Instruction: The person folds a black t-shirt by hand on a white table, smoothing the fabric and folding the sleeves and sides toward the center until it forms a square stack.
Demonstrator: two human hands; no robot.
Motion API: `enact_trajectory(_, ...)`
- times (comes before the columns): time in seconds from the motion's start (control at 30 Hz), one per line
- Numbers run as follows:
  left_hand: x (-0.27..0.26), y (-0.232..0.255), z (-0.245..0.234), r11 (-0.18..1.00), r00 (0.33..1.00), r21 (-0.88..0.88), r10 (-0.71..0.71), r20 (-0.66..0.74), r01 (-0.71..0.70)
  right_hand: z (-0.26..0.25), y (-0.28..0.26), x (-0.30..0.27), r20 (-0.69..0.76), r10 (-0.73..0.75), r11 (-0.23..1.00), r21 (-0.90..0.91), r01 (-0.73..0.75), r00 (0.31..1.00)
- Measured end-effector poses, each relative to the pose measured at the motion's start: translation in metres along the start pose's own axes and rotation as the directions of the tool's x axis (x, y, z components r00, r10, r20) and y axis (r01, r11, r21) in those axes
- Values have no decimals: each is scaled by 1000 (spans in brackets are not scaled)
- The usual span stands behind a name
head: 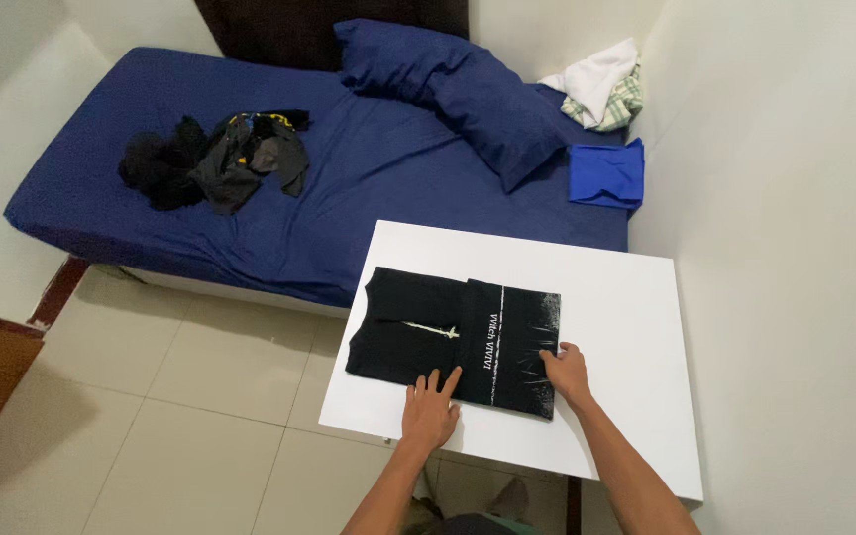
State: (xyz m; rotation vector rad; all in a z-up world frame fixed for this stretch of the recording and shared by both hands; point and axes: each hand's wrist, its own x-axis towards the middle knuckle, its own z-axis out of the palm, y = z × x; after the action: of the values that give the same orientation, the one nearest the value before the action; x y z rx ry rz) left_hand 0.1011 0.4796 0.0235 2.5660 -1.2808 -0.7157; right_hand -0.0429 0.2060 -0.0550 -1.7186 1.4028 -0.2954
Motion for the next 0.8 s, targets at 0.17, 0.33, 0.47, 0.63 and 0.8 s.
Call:
enact_trajectory(0.17,0,3,10,995,999,97,-32,22,30,3,-8,-8,-67,-152,936,-331,121,986)
enact_trajectory(0.33,0,6,19,987,995,155,-64,75,52,5,-29,-19,334,-231,601,-689,404,914)
enact_trajectory(0.47,-3,3,22,980,994,186,-82,77,67,0,-18,-34,339,-257,607,-672,424,905)
enact_trajectory(0.63,-5,5,25,977,999,208,-34,-13,36,-19,8,-62,396,-422,526,-625,576,815)
enact_trajectory(0.8,-5,13,27,959,994,268,-107,26,96,-35,24,-76,420,-332,551,-641,535,845)
